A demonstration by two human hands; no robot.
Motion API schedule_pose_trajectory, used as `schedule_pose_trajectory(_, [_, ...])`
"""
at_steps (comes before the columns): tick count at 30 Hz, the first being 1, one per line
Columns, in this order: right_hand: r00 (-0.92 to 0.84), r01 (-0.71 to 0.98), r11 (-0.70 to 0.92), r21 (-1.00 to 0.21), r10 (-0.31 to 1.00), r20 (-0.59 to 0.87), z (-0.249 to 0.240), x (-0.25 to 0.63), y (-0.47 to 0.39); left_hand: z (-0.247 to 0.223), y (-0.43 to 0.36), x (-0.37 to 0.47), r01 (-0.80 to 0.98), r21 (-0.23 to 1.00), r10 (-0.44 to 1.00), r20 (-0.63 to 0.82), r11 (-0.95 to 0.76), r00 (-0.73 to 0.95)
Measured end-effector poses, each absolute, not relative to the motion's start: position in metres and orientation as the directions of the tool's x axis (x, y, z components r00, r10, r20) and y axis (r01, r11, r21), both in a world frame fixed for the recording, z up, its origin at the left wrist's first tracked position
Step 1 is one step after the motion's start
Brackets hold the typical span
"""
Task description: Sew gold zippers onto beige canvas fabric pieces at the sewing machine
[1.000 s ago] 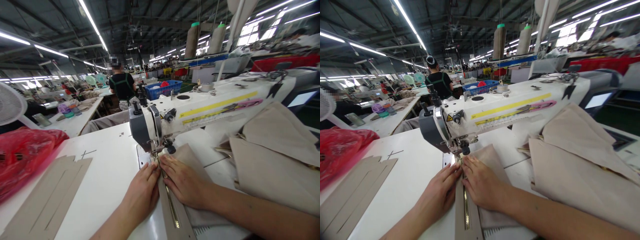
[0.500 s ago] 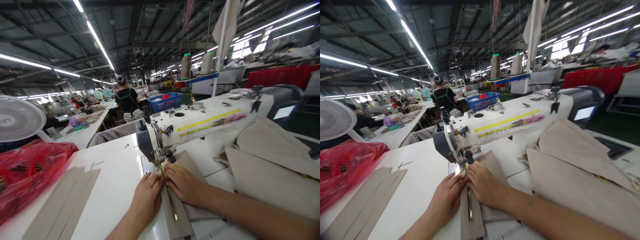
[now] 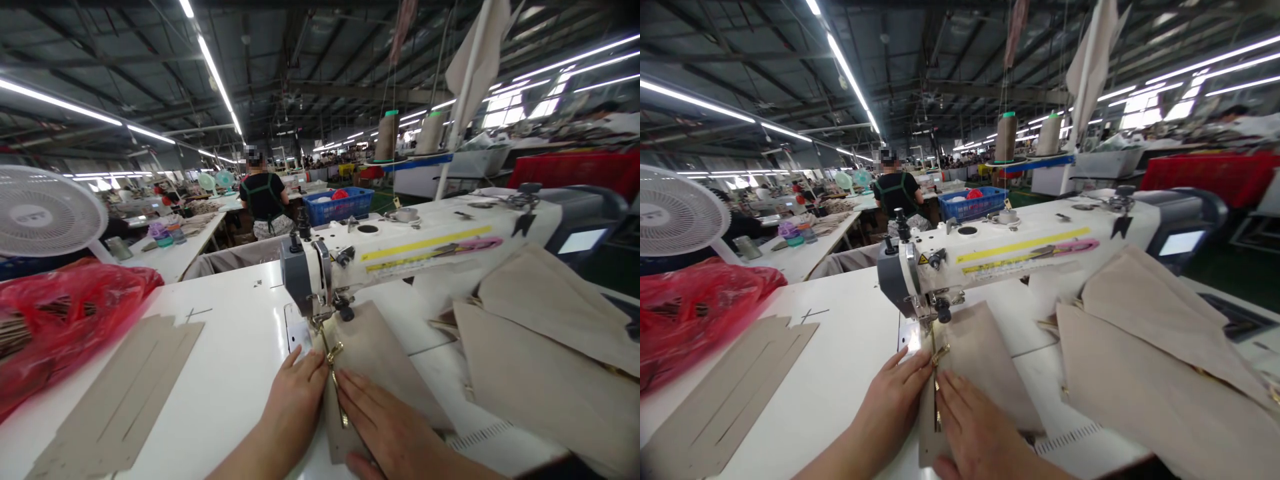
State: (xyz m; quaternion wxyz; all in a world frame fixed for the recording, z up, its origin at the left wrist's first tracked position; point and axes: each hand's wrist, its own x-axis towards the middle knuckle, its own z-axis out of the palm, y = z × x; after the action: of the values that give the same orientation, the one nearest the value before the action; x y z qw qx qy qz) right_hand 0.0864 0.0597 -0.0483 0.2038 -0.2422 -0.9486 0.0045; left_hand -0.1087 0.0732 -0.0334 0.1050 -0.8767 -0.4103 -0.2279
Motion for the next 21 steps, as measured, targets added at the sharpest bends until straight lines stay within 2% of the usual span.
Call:
schedule_pose_trajectory(5, [-0.800, 0.501, 0.844, -0.193, 0.537, 0.268, -0.034, 0.082, 0.063, -0.030, 0.078, -0.110, 0.763, 0.031, 0.678, 0.483, -0.645, 0.554])
schedule_pose_trajectory(15, [-0.762, 0.551, 0.773, -0.316, 0.620, 0.187, -0.021, 0.073, 0.079, -0.035, 0.101, -0.118, 0.750, 0.007, 0.663, 0.473, -0.662, 0.581])
schedule_pose_trajectory(21, [-0.658, 0.539, 0.723, -0.433, 0.682, 0.319, -0.023, 0.068, 0.093, -0.038, 0.112, -0.120, 0.771, 0.157, 0.745, 0.431, -0.617, 0.509])
